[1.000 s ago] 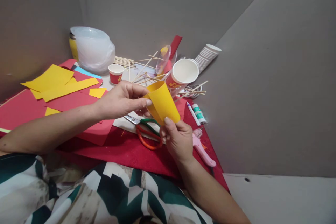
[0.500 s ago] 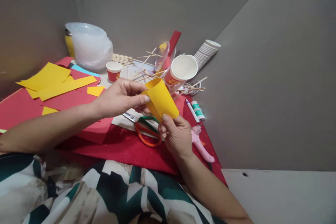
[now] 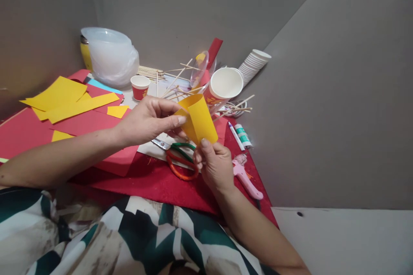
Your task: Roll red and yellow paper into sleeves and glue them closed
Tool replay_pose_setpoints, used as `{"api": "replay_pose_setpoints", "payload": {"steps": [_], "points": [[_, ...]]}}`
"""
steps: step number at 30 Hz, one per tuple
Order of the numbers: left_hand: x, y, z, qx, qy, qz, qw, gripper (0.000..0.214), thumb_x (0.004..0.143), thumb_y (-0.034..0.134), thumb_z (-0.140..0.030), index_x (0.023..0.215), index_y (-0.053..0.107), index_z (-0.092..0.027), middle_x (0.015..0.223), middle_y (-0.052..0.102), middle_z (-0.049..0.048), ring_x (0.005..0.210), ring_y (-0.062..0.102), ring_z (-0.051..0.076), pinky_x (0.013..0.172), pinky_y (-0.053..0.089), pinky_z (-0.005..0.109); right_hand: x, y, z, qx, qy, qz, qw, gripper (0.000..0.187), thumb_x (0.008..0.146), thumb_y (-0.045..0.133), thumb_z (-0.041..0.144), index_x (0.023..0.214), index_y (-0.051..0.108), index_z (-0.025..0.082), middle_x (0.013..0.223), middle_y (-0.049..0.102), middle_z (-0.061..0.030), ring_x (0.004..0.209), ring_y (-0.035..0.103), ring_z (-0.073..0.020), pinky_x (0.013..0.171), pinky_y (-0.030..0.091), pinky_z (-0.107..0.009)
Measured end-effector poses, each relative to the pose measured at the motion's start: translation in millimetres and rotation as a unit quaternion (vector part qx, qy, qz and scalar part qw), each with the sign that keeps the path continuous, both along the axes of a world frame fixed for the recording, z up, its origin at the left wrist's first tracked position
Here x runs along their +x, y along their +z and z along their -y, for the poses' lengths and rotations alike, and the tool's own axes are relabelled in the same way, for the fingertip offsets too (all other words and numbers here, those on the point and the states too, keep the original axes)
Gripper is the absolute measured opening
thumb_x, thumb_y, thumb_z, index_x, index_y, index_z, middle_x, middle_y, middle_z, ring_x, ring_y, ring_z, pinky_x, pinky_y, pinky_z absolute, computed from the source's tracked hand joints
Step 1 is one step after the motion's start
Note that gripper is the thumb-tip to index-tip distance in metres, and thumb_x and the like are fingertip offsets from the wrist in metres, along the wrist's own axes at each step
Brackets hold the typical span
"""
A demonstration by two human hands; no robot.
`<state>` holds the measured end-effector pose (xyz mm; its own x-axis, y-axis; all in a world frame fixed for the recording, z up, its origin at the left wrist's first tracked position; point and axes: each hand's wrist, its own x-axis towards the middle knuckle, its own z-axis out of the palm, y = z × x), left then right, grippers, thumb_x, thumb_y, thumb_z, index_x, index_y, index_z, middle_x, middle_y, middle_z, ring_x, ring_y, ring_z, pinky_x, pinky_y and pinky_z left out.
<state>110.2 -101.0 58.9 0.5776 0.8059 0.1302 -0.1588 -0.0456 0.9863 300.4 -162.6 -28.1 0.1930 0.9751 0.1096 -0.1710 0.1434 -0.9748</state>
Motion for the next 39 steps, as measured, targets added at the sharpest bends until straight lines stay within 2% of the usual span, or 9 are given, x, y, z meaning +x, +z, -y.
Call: {"api": "replay_pose_setpoints", "payload": {"steps": [9,18,31,39], "points": [[0.7,0.1,1.7,-0.002,-0.012,0.008,1.000,0.006,0.081,0.075,-0.018,0.080,0.074,-0.012,0.071,0.076,0.0009,0.065,0.073,0.011,0.064,0.059,0.015,2.5,-5.1,-0.1,0.023,-0.004,0.007,1.000,0.047,0.081,0.073,0.051,0.053,0.058,0.016,0.045,0.056,0.0038,0.033,0.044,-0.0043,0.034,0.032,-0.016],[0.4,0.6,0.8,0.004,-0.014,-0.002,1.000,0.013,0.079,0.078,-0.023,0.085,0.077,-0.012,0.073,0.076,0.0025,0.068,0.074,0.013,0.065,0.060,0.017,2.7,-4.6,-0.7,0.018,-0.004,0.000,1.000,0.045,0.079,0.075,0.049,0.053,0.057,0.017,0.044,0.056,0.0039,0.034,0.045,-0.0051,0.036,0.033,-0.018],[-0.3,3.5,1.9,0.018,-0.026,-0.013,0.999,0.011,0.084,0.068,-0.017,0.088,0.079,-0.014,0.075,0.076,0.0018,0.069,0.073,0.012,0.066,0.059,0.017,1.5,-2.0,-0.9,0.019,-0.007,-0.014,1.000,0.044,0.076,0.078,0.048,0.053,0.058,0.017,0.043,0.054,0.0049,0.033,0.044,-0.0049,0.034,0.032,-0.017],[-2.0,2.2,1.4,0.052,-0.040,-0.011,0.998,0.013,0.085,0.068,-0.016,0.093,0.078,-0.015,0.078,0.077,0.0007,0.070,0.074,0.011,0.067,0.060,0.016,1.8,-1.5,-0.7,0.019,-0.009,-0.023,1.000,0.044,0.076,0.078,0.047,0.052,0.057,0.017,0.042,0.055,0.0051,0.033,0.045,-0.0049,0.033,0.033,-0.017]]}}
